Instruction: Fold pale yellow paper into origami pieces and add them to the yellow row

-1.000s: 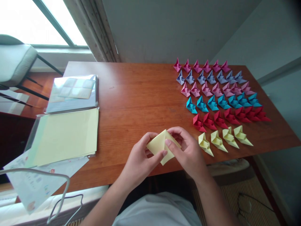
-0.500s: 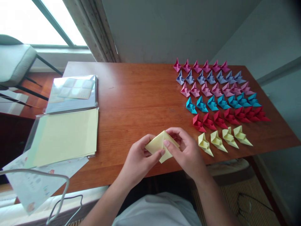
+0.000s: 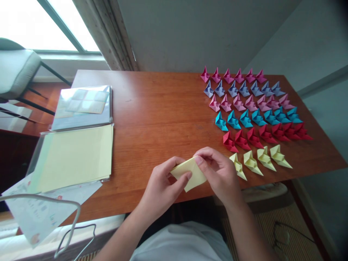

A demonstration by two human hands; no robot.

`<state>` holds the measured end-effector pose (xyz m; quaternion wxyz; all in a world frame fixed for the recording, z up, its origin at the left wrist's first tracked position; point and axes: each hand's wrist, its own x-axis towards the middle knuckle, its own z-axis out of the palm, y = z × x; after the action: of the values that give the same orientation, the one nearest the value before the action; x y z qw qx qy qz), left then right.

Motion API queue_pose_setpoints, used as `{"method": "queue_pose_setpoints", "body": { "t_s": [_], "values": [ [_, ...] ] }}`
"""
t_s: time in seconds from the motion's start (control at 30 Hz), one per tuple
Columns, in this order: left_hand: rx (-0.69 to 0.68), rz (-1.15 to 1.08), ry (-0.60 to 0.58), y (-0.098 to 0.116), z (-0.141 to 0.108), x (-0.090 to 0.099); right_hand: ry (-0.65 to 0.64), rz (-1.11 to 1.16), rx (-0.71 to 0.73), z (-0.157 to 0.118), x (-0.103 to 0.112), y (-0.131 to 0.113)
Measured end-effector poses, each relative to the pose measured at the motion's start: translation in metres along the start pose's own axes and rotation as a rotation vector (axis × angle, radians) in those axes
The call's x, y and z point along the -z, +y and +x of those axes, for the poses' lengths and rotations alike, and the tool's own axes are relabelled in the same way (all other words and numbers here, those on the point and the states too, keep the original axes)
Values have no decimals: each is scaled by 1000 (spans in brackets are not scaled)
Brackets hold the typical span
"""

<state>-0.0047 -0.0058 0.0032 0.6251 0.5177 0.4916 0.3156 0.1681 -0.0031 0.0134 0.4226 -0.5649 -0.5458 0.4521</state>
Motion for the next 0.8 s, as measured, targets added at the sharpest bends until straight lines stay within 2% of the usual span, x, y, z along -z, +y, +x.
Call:
{"method": "queue_pose_setpoints", "body": {
  "t_s": [0.27,0.4,0.5,0.67,0.8],
  "values": [
    [-74,140,-63,3,3,4,-18,-43,43,1,-3,2],
    [-60,164,-99,-1,5,3,6,-107,90,0,-7,3],
    [-40,132,-114,-3,6,2,-8,-75,64,1,-7,3],
    [18,-7,-38,-3,6,3,-62,90,-100,2,-4,5],
    [58,-222,156,-5,7,3,-80,269,-203,-1,-6,10]
  ]
}}
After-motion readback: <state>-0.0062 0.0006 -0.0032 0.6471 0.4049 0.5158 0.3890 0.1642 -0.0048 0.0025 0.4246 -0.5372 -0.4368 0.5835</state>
